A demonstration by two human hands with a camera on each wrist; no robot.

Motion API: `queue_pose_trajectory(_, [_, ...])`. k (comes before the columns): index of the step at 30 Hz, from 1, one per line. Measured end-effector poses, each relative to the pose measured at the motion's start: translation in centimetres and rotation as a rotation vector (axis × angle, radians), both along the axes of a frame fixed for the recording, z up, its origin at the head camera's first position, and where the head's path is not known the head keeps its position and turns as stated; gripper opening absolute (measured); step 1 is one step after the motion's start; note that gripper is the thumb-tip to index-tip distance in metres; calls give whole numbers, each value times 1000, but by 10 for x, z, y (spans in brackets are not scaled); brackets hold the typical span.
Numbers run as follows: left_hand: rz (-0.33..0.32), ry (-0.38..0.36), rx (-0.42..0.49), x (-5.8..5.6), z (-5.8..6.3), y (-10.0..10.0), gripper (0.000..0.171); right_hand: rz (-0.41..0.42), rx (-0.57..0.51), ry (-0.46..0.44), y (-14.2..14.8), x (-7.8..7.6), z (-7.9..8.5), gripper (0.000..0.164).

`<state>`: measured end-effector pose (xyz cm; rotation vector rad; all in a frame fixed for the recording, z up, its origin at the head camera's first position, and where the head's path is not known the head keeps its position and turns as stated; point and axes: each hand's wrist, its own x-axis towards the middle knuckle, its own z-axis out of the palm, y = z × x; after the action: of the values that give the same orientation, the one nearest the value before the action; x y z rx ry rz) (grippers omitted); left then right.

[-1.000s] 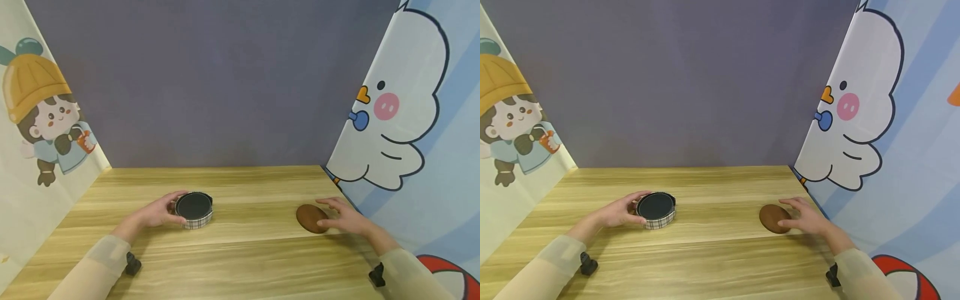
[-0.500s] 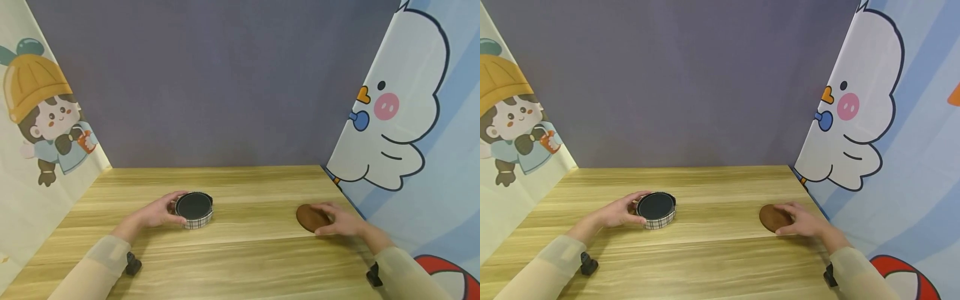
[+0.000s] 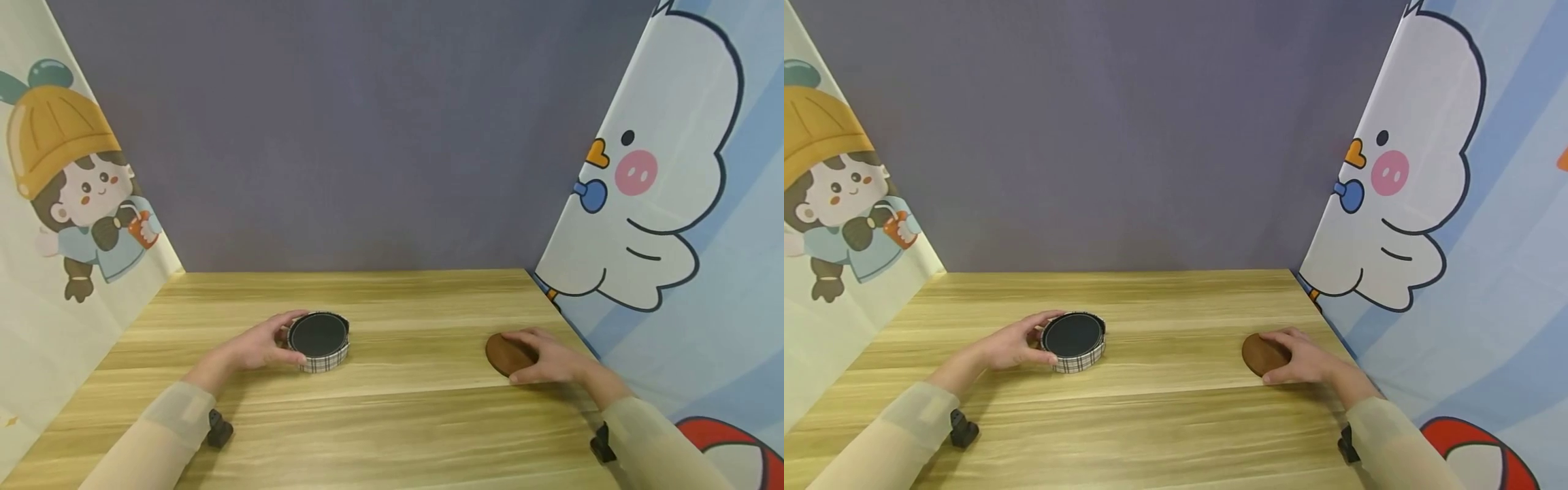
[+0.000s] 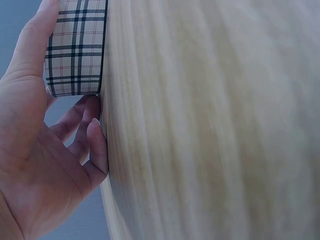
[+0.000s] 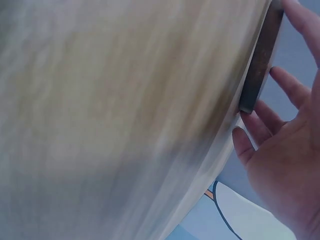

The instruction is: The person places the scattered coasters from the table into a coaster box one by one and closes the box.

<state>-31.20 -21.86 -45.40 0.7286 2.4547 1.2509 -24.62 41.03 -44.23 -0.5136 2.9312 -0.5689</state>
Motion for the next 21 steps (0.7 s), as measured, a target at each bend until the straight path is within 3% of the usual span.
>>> queue_pose_trajectory(21, [3, -4, -9, -3, -2, -1, 108, -29, -3, 49, -9, -7, -2, 93])
